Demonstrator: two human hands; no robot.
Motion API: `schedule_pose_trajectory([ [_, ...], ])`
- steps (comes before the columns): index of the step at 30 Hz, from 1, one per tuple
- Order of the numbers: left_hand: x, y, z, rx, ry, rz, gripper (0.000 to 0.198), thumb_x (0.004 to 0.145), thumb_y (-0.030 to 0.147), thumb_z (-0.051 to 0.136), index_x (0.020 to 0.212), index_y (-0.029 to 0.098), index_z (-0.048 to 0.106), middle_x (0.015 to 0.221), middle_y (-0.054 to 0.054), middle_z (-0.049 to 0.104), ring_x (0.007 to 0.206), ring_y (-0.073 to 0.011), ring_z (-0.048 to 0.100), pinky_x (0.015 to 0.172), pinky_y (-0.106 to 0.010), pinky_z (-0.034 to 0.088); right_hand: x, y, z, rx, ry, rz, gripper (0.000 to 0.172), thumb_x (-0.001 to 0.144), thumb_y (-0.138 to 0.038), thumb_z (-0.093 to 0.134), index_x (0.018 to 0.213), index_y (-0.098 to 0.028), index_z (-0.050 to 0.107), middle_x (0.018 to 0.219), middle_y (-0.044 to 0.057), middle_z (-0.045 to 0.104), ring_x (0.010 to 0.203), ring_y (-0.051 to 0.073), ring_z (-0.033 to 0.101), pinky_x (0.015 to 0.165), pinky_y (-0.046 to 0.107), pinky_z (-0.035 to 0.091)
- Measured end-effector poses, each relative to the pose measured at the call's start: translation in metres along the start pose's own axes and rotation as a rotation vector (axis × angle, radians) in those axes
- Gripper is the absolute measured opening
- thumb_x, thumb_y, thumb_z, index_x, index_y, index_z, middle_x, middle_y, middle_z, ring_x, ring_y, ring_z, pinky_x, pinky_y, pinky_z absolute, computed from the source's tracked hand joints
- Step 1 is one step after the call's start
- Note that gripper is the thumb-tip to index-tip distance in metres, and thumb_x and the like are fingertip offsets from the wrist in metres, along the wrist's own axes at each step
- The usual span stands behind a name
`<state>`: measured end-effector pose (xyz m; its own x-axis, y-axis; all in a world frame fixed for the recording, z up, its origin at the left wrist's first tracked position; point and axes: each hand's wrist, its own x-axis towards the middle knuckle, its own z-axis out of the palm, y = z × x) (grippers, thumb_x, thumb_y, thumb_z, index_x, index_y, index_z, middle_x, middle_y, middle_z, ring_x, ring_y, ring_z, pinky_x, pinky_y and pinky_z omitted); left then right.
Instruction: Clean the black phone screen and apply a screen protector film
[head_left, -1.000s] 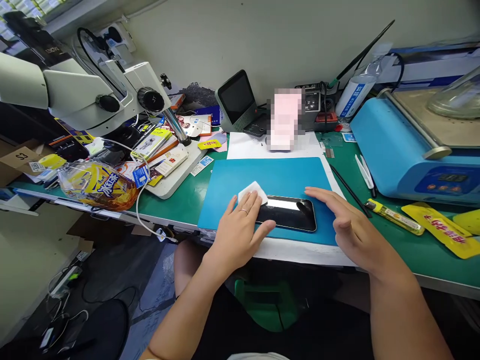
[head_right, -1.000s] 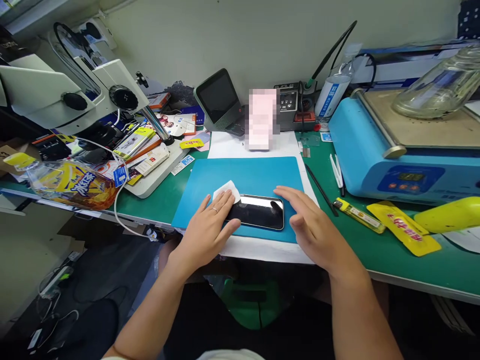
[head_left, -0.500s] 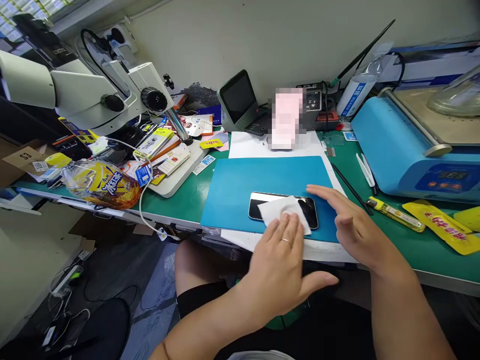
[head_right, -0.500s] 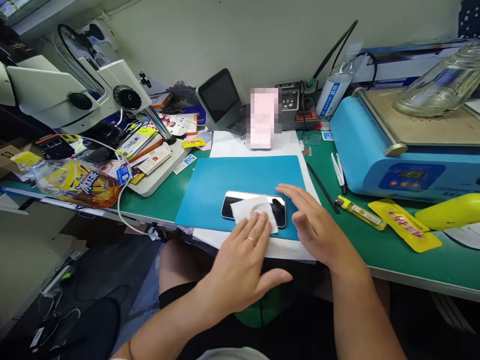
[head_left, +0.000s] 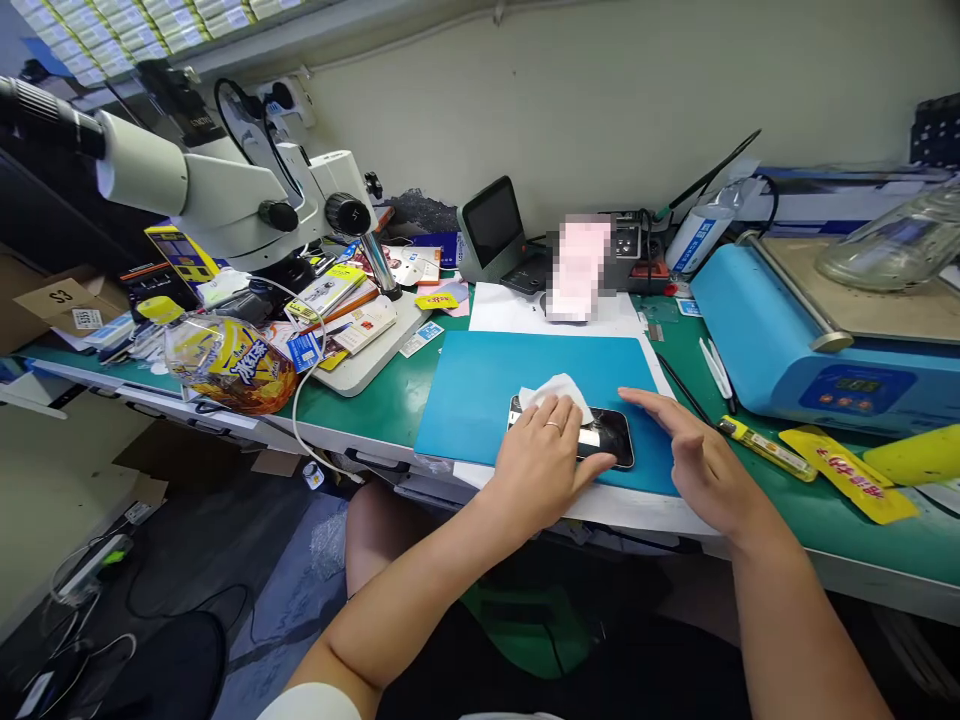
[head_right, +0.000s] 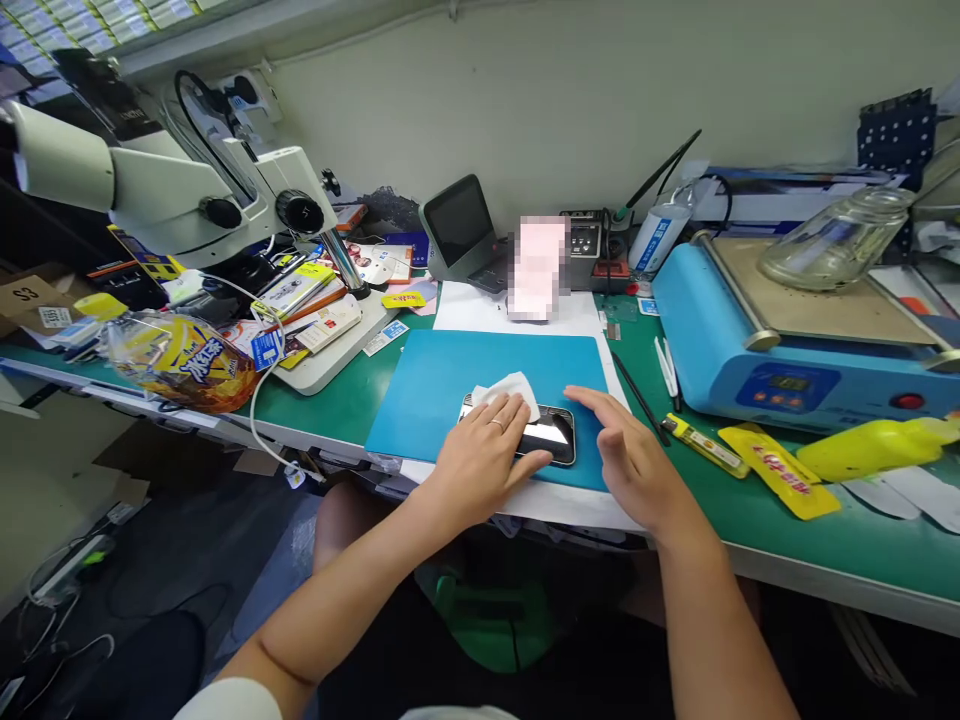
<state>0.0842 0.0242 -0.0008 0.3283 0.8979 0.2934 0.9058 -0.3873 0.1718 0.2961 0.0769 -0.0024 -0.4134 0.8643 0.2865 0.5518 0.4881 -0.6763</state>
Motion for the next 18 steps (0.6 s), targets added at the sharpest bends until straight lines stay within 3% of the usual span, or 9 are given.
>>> schedule_pose_trajectory([
  [4, -0.022, -0.021, -0.006, -0.078, 0.05, -0.051, 0.046, 0.108, 0.042, 0.044, 0.139, 0.01, 0.056, 0.148, -0.016, 0.058, 0.142, -0.0273, 0.05, 0.113, -0.041, 0.046, 0.001, -0.004, 0.002, -0.046, 0.005, 0.027, 0.1, 0.085, -0.086, 0.008, 0.136, -0.02, 0.064, 0.141, 0.016, 0.065, 0.134, 0.038, 0.058, 0.114, 0.054, 0.045],
  [7, -0.031, -0.039, -0.007, -0.168, 0.081, -0.134, 0.023, 0.104, 0.02, 0.05, 0.12, 0.02, 0.068, 0.137, -0.009, 0.067, 0.125, -0.0244, 0.065, 0.099, -0.034, 0.056, 0.001, -0.003, 0.002, -0.06, -0.013, 0.074, 0.097, 0.087, -0.086, 0.013, 0.141, -0.02, 0.06, 0.143, 0.017, 0.063, 0.136, 0.04, 0.056, 0.114, 0.054, 0.045],
  [11, -0.035, -0.066, -0.01, -0.224, 0.151, -0.186, 0.024, 0.098, 0.009, 0.055, 0.1, 0.025, 0.072, 0.117, -0.001, 0.077, 0.104, -0.0198, 0.074, 0.092, -0.029, 0.059, 0.008, -0.011, -0.002, -0.114, -0.016, 0.115, 0.089, 0.092, -0.081, 0.031, 0.155, -0.019, 0.042, 0.146, 0.017, 0.062, 0.135, 0.04, 0.057, 0.109, 0.055, 0.05],
  [15, -0.036, -0.095, -0.016, -0.249, 0.261, -0.244, 0.028, 0.099, 0.006, 0.049, 0.106, 0.023, 0.071, 0.115, -0.006, 0.077, 0.105, -0.0218, 0.073, 0.095, -0.034, 0.057, 0.025, -0.042, 0.003, -0.27, -0.094, -0.018, 0.071, 0.096, -0.07, 0.043, 0.147, -0.022, 0.053, 0.148, 0.015, 0.06, 0.137, 0.039, 0.055, 0.11, 0.054, 0.048],
  [18, -0.037, -0.106, -0.021, -0.253, 0.305, -0.232, 0.03, 0.098, 0.005, 0.046, 0.11, 0.02, 0.069, 0.117, -0.009, 0.075, 0.113, -0.0255, 0.069, 0.101, -0.043, 0.054, 0.041, -0.064, 0.024, -0.28, -0.215, -0.126, 0.066, 0.096, -0.068, 0.045, 0.141, -0.022, 0.057, 0.141, 0.015, 0.064, 0.13, 0.036, 0.059, 0.105, 0.052, 0.052],
])
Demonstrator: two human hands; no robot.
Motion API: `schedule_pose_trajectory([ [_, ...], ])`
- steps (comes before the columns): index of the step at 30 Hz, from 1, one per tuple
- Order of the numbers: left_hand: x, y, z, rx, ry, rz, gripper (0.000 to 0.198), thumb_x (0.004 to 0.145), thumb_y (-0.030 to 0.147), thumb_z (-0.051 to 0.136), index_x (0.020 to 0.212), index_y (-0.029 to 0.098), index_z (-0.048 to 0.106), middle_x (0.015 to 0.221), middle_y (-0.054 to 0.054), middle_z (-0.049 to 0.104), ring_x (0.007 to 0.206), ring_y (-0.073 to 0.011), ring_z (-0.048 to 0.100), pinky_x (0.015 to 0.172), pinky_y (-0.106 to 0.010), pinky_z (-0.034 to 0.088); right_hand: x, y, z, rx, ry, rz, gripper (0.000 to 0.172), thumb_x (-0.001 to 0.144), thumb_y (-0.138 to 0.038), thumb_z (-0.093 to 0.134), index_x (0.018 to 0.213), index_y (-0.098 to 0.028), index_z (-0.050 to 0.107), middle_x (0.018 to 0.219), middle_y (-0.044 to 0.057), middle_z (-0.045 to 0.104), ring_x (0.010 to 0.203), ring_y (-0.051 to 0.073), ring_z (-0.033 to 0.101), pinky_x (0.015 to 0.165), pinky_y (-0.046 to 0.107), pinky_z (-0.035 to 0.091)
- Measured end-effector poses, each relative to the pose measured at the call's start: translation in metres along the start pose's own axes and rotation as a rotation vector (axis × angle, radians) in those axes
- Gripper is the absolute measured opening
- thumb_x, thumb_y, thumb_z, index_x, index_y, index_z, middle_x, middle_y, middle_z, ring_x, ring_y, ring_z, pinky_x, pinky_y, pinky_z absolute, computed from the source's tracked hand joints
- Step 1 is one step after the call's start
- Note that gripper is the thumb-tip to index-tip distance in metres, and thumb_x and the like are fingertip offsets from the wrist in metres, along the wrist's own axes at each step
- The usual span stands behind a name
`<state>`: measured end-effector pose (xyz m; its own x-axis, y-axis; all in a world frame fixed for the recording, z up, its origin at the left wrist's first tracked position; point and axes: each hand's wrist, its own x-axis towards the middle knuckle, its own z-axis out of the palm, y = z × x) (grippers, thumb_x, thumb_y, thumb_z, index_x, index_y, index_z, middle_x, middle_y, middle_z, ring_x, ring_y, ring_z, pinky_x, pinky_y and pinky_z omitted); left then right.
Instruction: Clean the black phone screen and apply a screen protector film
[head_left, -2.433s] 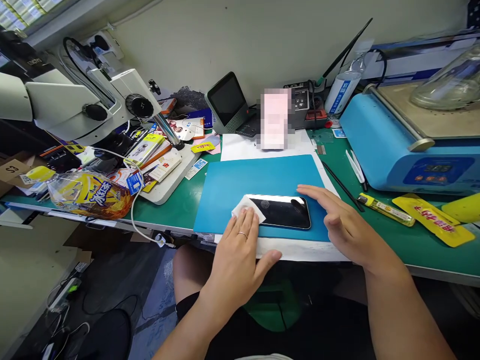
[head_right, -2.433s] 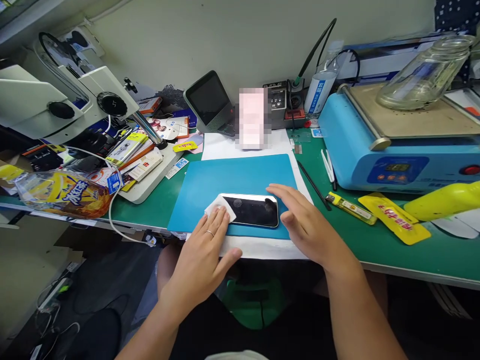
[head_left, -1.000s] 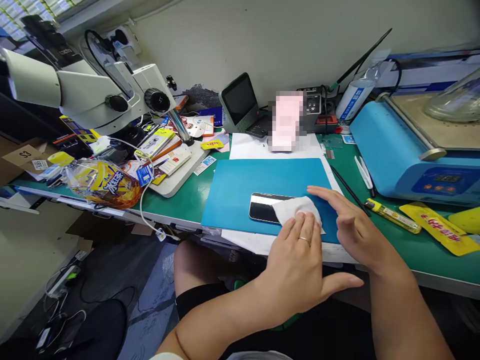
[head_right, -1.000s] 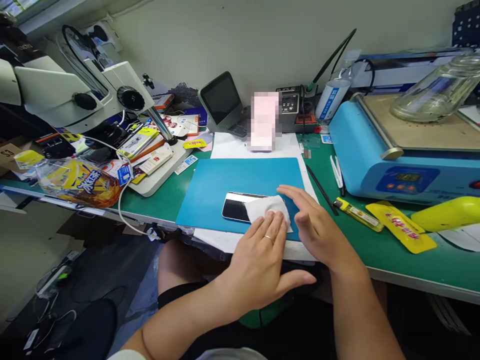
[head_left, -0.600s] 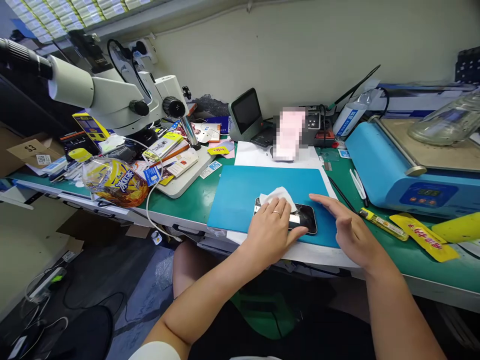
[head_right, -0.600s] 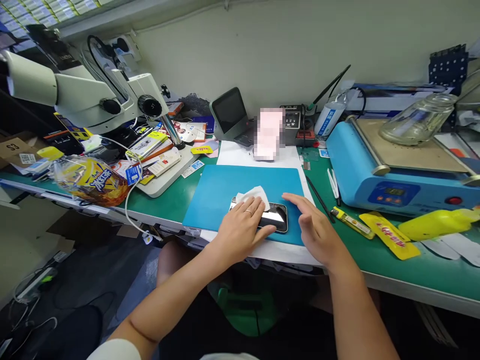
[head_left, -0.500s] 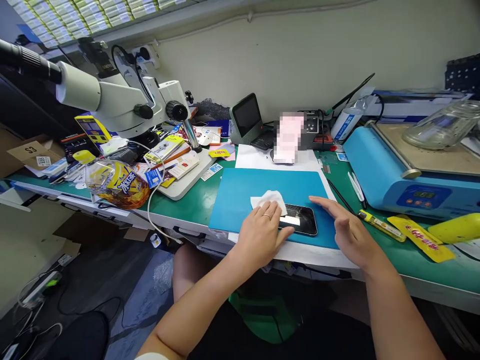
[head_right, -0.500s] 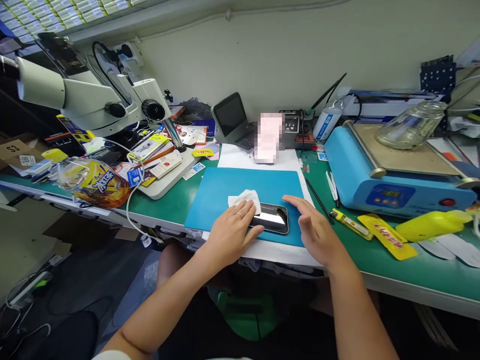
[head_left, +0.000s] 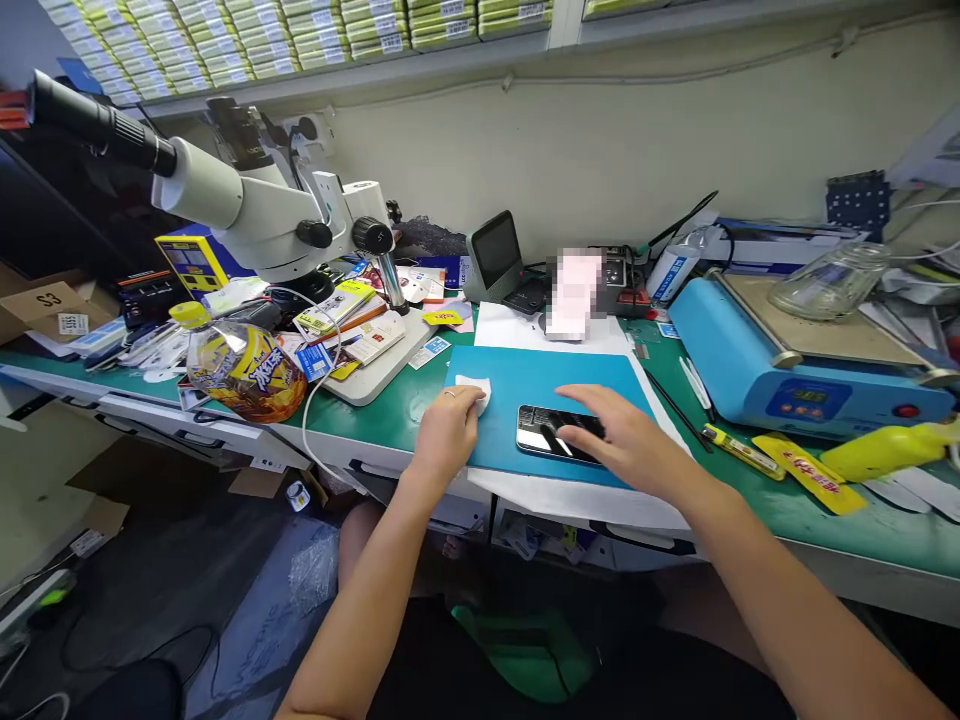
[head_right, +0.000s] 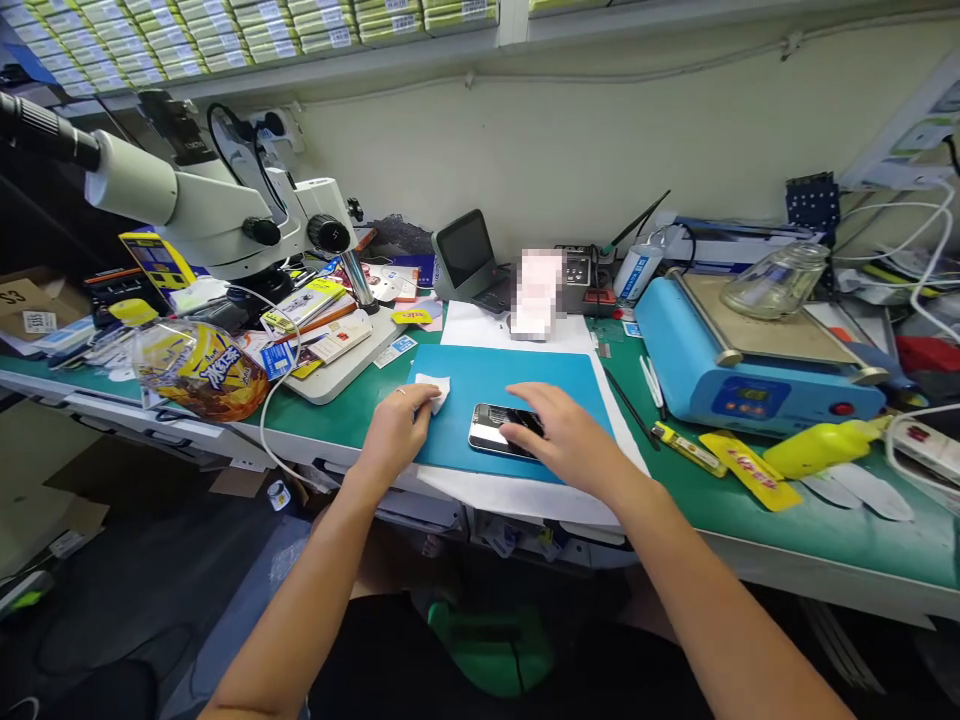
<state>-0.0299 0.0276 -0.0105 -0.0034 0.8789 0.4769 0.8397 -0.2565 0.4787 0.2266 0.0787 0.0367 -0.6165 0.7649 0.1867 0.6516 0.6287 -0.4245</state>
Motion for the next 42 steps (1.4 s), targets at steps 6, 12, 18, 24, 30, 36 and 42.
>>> schedule_pose_trajectory([
  [6, -0.011, 0.004, -0.001, -0.05, -0.117, 0.185, 0.032, 0.094, 0.026, 0.066, 0.126, 0.022, 0.063, 0.129, -0.006, 0.07, 0.129, -0.0264, 0.058, 0.124, -0.055, 0.027, 0.031, -0.016, 0.034, -0.073, -0.065, -0.17, 0.055, 0.095, -0.066, 0.051, 0.121, -0.02, 0.065, 0.121, 0.015, 0.069, 0.111, 0.034, 0.064, 0.091, 0.05, 0.055],
  [12, -0.006, 0.009, -0.001, -0.074, -0.254, 0.211, 0.045, 0.09, 0.042, 0.074, 0.127, 0.023, 0.06, 0.135, -0.009, 0.066, 0.132, -0.0294, 0.055, 0.125, -0.058, 0.023, 0.039, -0.013, 0.04, -0.134, -0.037, -0.219, 0.046, 0.1, -0.061, 0.045, 0.108, -0.019, 0.063, 0.107, 0.014, 0.069, 0.098, 0.031, 0.062, 0.084, 0.046, 0.052],
  [18, 0.016, 0.017, 0.002, -0.183, -0.34, 0.225, 0.076, 0.082, 0.036, 0.084, 0.145, 0.022, 0.044, 0.128, -0.01, 0.067, 0.12, -0.0305, 0.061, 0.111, -0.051, 0.042, 0.039, -0.013, 0.042, -0.123, -0.012, -0.225, 0.043, 0.102, -0.058, 0.042, 0.1, -0.02, 0.061, 0.1, 0.014, 0.067, 0.093, 0.03, 0.059, 0.081, 0.045, 0.051],
  [24, 0.019, 0.014, 0.011, -0.317, -0.358, 0.224, 0.085, 0.078, 0.033, 0.087, 0.149, 0.028, 0.041, 0.131, -0.007, 0.065, 0.122, -0.0299, 0.057, 0.104, -0.045, 0.047, 0.035, -0.012, 0.044, -0.094, 0.024, -0.234, 0.04, 0.102, -0.056, 0.044, 0.1, -0.02, 0.061, 0.098, 0.012, 0.067, 0.093, 0.03, 0.059, 0.079, 0.044, 0.051],
  [30, 0.016, 0.013, 0.012, -0.342, -0.391, 0.136, 0.085, 0.079, 0.035, 0.085, 0.152, 0.029, 0.04, 0.129, -0.008, 0.064, 0.12, -0.0309, 0.056, 0.1, -0.045, 0.049, 0.035, -0.014, 0.043, -0.113, 0.023, -0.215, 0.05, 0.1, -0.064, 0.04, 0.104, -0.019, 0.062, 0.105, 0.015, 0.067, 0.097, 0.031, 0.058, 0.084, 0.046, 0.051],
  [36, 0.017, 0.014, 0.012, -0.345, -0.388, 0.059, 0.084, 0.082, 0.044, 0.081, 0.153, 0.029, 0.038, 0.134, -0.01, 0.064, 0.125, -0.0334, 0.055, 0.098, -0.047, 0.05, 0.037, -0.016, 0.042, -0.117, 0.015, -0.204, 0.075, 0.089, -0.082, 0.032, 0.109, -0.017, 0.063, 0.116, 0.018, 0.065, 0.105, 0.034, 0.057, 0.091, 0.05, 0.051],
  [42, 0.018, 0.014, 0.011, -0.343, -0.387, 0.088, 0.085, 0.081, 0.044, 0.081, 0.154, 0.03, 0.038, 0.132, -0.008, 0.066, 0.119, -0.032, 0.058, 0.098, -0.045, 0.05, 0.037, -0.012, 0.046, -0.119, 0.018, -0.208, 0.084, 0.086, -0.086, 0.028, 0.116, -0.017, 0.064, 0.13, 0.022, 0.061, 0.126, 0.039, 0.052, 0.102, 0.056, 0.047],
])
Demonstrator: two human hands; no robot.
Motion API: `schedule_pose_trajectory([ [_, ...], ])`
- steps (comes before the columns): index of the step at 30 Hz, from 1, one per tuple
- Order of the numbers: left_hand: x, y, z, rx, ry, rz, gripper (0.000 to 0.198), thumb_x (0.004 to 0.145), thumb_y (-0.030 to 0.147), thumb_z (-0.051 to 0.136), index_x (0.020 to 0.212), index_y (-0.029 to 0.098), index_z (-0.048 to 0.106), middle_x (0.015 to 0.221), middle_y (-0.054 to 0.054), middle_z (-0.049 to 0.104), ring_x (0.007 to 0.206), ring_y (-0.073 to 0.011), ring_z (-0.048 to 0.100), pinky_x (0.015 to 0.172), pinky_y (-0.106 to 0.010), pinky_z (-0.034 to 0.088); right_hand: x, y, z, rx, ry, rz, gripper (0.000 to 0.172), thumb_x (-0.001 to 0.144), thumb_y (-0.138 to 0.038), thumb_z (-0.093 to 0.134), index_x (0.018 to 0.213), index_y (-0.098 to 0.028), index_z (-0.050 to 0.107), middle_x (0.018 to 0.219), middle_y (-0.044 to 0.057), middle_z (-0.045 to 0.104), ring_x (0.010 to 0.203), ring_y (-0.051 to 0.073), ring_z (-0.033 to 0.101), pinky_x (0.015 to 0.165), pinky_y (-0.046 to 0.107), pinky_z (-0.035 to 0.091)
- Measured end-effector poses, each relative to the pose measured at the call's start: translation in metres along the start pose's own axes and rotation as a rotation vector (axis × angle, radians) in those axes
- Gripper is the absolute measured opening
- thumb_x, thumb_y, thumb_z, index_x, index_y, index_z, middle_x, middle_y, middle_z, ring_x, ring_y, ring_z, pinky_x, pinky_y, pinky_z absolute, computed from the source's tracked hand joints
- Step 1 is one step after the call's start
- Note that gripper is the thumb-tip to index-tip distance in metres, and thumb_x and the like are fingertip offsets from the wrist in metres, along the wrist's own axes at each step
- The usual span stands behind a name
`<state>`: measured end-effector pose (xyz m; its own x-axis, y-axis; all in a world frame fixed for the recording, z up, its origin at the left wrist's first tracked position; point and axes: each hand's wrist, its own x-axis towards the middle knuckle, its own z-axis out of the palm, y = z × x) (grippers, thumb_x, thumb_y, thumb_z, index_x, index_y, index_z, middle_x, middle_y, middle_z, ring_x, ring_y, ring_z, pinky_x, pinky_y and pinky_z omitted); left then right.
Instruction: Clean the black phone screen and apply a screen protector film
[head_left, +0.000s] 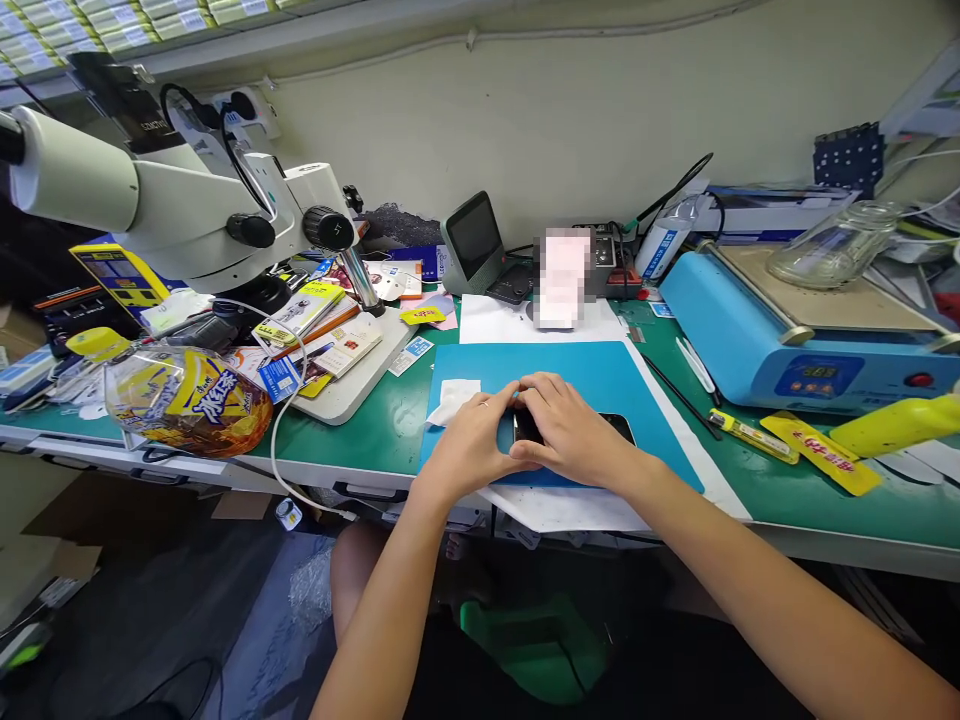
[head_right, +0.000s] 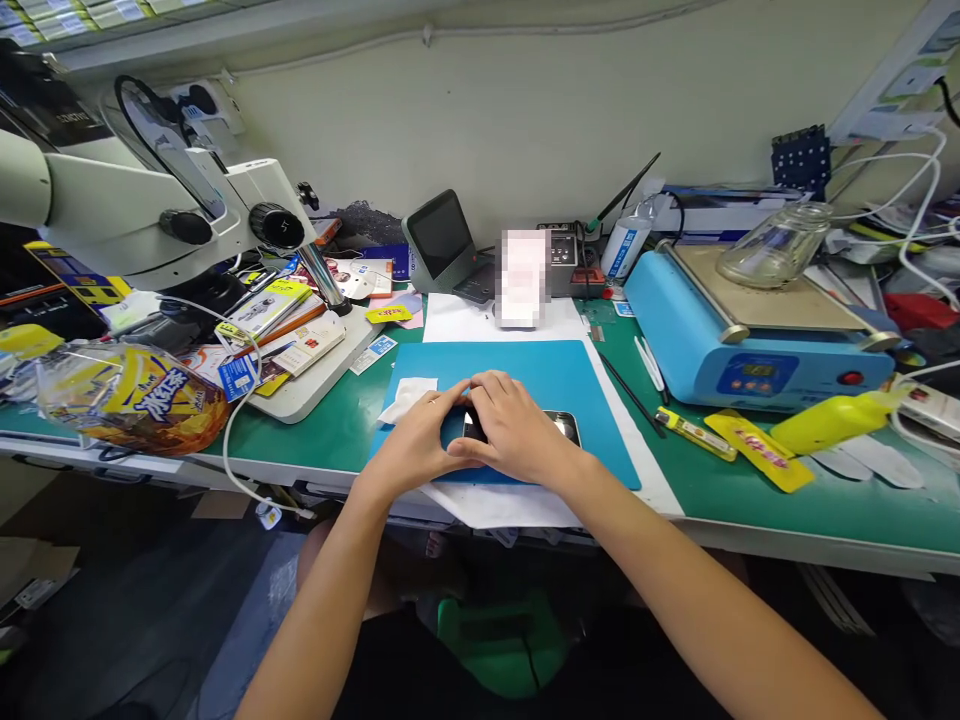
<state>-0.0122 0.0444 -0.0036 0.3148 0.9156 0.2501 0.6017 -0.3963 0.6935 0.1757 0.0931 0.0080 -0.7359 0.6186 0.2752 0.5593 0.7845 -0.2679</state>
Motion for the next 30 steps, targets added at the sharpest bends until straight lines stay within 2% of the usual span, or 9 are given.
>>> schedule_pose_trajectory([
  [3, -0.0001, 0.0005, -0.0001, 0.021, 0.0, -0.009, 0.09, 0.08, 0.044, 0.083, 0.155, 0.029, 0.036, 0.131, -0.009, 0.066, 0.119, -0.0326, 0.058, 0.097, -0.045, 0.05, -0.0006, 0.0016, 0.0019, -0.013, -0.005, -0.015, 0.089, 0.086, -0.086, 0.025, 0.122, -0.015, 0.063, 0.14, 0.025, 0.055, 0.142, 0.042, 0.04, 0.112, 0.06, 0.039],
  [6, -0.0008, 0.0011, 0.0, 0.023, -0.015, -0.012, 0.096, 0.079, 0.042, 0.085, 0.158, 0.03, 0.032, 0.133, -0.007, 0.066, 0.119, -0.0321, 0.058, 0.096, -0.044, 0.05, -0.0013, 0.0026, 0.0013, 0.0, 0.005, -0.013, 0.089, 0.084, -0.087, 0.027, 0.119, -0.014, 0.063, 0.145, 0.026, 0.052, 0.148, 0.042, 0.034, 0.116, 0.061, 0.034],
  [9, -0.0017, 0.0015, -0.0004, 0.026, -0.026, 0.002, 0.096, 0.079, 0.039, 0.085, 0.158, 0.031, 0.031, 0.137, -0.006, 0.064, 0.124, -0.0314, 0.056, 0.099, -0.044, 0.049, -0.0024, 0.0042, -0.0006, 0.058, 0.077, 0.008, 0.085, 0.083, -0.089, 0.026, 0.109, -0.017, 0.063, 0.143, 0.025, 0.053, 0.147, 0.041, 0.036, 0.114, 0.06, 0.037],
  [12, -0.0021, 0.0013, -0.0003, 0.033, -0.028, 0.001, 0.093, 0.081, 0.038, 0.084, 0.157, 0.03, 0.032, 0.14, -0.007, 0.063, 0.129, -0.0317, 0.054, 0.103, -0.045, 0.047, -0.0036, 0.005, -0.0015, 0.078, 0.11, 0.013, 0.083, 0.084, -0.089, 0.024, 0.108, -0.019, 0.063, 0.141, 0.023, 0.054, 0.145, 0.04, 0.038, 0.113, 0.059, 0.039],
  [19, -0.0027, -0.0013, 0.0018, 0.0, 0.001, -0.023, 0.106, 0.076, 0.042, 0.088, 0.16, 0.027, 0.025, 0.14, -0.011, 0.061, 0.132, -0.0341, 0.053, 0.105, -0.049, 0.046, -0.0042, 0.0019, -0.0001, 0.025, 0.052, -0.026, 0.087, 0.086, -0.086, 0.026, 0.121, -0.017, 0.067, 0.144, 0.024, 0.055, 0.147, 0.042, 0.036, 0.114, 0.063, 0.038],
  [30, -0.0031, -0.0038, 0.0016, -0.02, 0.004, -0.008, 0.103, 0.075, 0.041, 0.089, 0.158, 0.027, 0.029, 0.14, -0.012, 0.061, 0.132, -0.0343, 0.054, 0.107, -0.05, 0.046, -0.0039, 0.0028, 0.0017, -0.016, 0.012, -0.014, 0.089, 0.088, -0.084, 0.027, 0.13, -0.016, 0.065, 0.146, 0.024, 0.053, 0.149, 0.042, 0.033, 0.116, 0.063, 0.037],
])
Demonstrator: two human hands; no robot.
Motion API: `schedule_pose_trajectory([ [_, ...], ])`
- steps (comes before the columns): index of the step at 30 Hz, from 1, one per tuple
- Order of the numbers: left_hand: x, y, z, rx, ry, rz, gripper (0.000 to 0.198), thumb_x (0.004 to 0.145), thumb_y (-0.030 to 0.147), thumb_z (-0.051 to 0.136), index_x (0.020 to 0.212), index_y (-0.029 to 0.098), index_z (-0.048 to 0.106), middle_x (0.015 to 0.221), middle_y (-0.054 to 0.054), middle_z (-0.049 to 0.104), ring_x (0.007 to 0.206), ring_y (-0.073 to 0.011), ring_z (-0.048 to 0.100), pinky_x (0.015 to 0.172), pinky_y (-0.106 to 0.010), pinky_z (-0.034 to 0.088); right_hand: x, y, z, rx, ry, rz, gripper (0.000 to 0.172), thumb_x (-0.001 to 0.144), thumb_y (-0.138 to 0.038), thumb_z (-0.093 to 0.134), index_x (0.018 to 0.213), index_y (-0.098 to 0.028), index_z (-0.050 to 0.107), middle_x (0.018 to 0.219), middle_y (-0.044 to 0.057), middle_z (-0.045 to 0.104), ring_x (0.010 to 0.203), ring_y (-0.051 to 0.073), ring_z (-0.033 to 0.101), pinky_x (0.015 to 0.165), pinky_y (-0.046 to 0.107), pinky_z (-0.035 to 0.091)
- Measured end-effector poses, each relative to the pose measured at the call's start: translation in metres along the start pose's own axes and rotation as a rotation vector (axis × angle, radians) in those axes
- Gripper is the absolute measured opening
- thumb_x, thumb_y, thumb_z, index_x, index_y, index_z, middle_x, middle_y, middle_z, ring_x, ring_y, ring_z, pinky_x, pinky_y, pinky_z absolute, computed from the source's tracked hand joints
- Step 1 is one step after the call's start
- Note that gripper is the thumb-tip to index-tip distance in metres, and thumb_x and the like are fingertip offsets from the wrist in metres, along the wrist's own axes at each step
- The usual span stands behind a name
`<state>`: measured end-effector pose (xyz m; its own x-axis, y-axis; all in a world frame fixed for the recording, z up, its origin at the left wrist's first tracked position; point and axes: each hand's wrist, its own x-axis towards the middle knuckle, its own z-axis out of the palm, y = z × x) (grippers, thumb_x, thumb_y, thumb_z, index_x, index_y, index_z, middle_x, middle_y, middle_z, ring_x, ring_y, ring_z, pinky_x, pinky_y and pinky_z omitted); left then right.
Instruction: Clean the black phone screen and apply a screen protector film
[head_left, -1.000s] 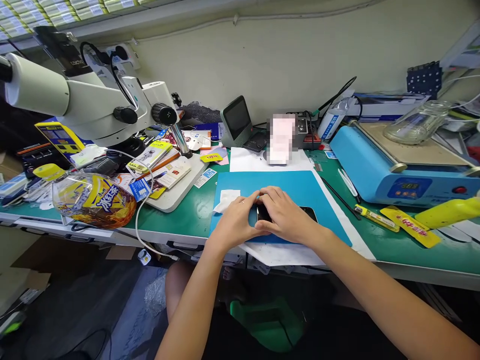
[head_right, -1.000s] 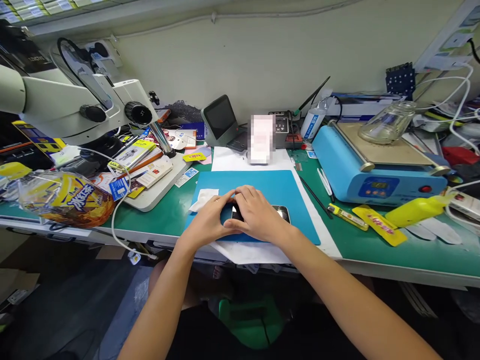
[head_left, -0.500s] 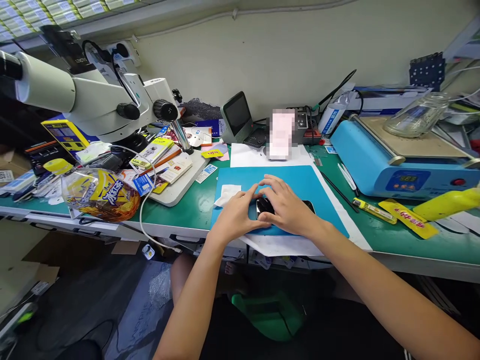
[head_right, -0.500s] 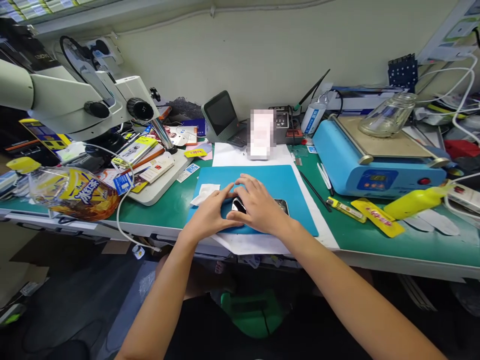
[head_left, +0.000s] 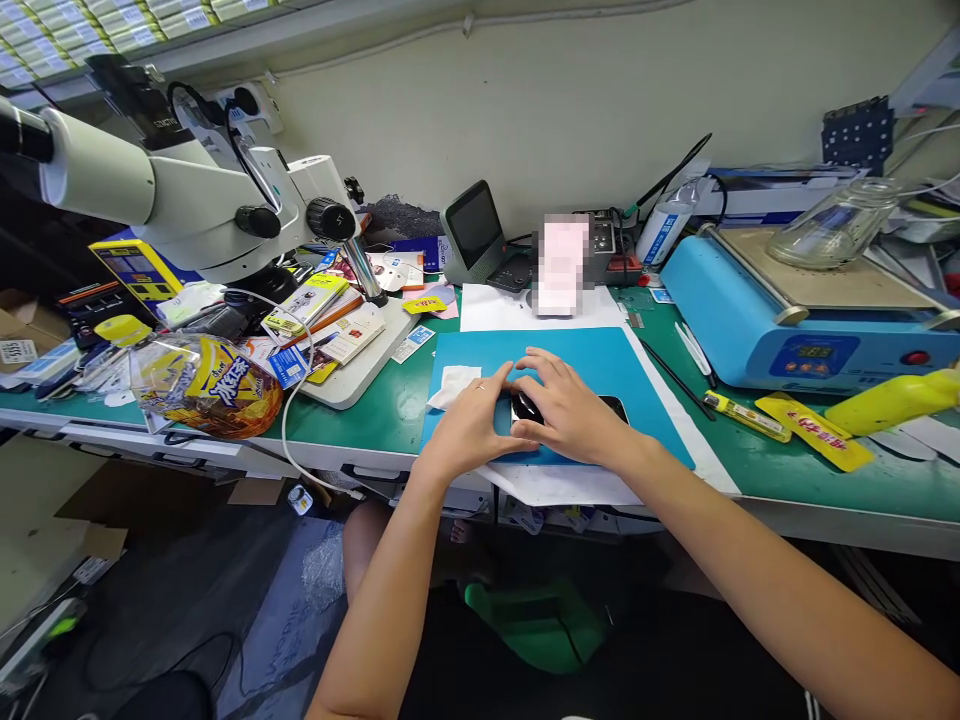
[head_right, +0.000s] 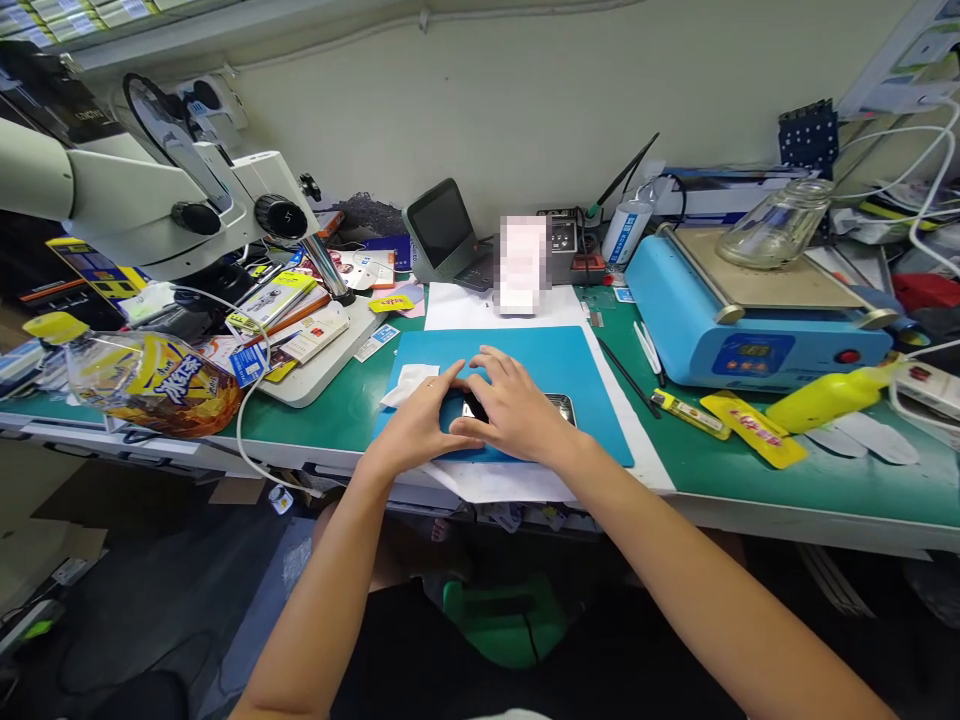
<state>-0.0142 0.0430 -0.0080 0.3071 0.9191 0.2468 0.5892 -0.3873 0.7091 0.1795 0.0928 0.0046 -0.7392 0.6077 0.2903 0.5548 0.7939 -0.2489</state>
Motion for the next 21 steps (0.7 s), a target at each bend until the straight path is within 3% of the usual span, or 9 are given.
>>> schedule_pose_trajectory([
  [16, 0.0007, 0.0008, -0.0032, -0.004, -0.005, 0.023, 0.102, 0.074, 0.037, 0.09, 0.158, 0.028, 0.032, 0.137, -0.01, 0.063, 0.125, -0.0324, 0.057, 0.102, -0.045, 0.048, 0.0016, -0.0004, 0.0033, -0.018, -0.035, 0.018, 0.094, 0.084, -0.089, 0.024, 0.131, -0.017, 0.06, 0.151, 0.023, 0.047, 0.154, 0.042, 0.025, 0.12, 0.065, 0.029],
  [21, -0.0001, 0.002, -0.0042, -0.029, -0.005, 0.022, 0.091, 0.077, 0.035, 0.088, 0.154, 0.027, 0.039, 0.144, -0.011, 0.059, 0.132, -0.0333, 0.055, 0.107, -0.046, 0.046, 0.0004, -0.0002, 0.0018, -0.017, -0.001, 0.003, 0.095, 0.083, -0.089, 0.022, 0.128, -0.015, 0.059, 0.154, 0.025, 0.042, 0.154, 0.041, 0.022, 0.122, 0.065, 0.024],
])
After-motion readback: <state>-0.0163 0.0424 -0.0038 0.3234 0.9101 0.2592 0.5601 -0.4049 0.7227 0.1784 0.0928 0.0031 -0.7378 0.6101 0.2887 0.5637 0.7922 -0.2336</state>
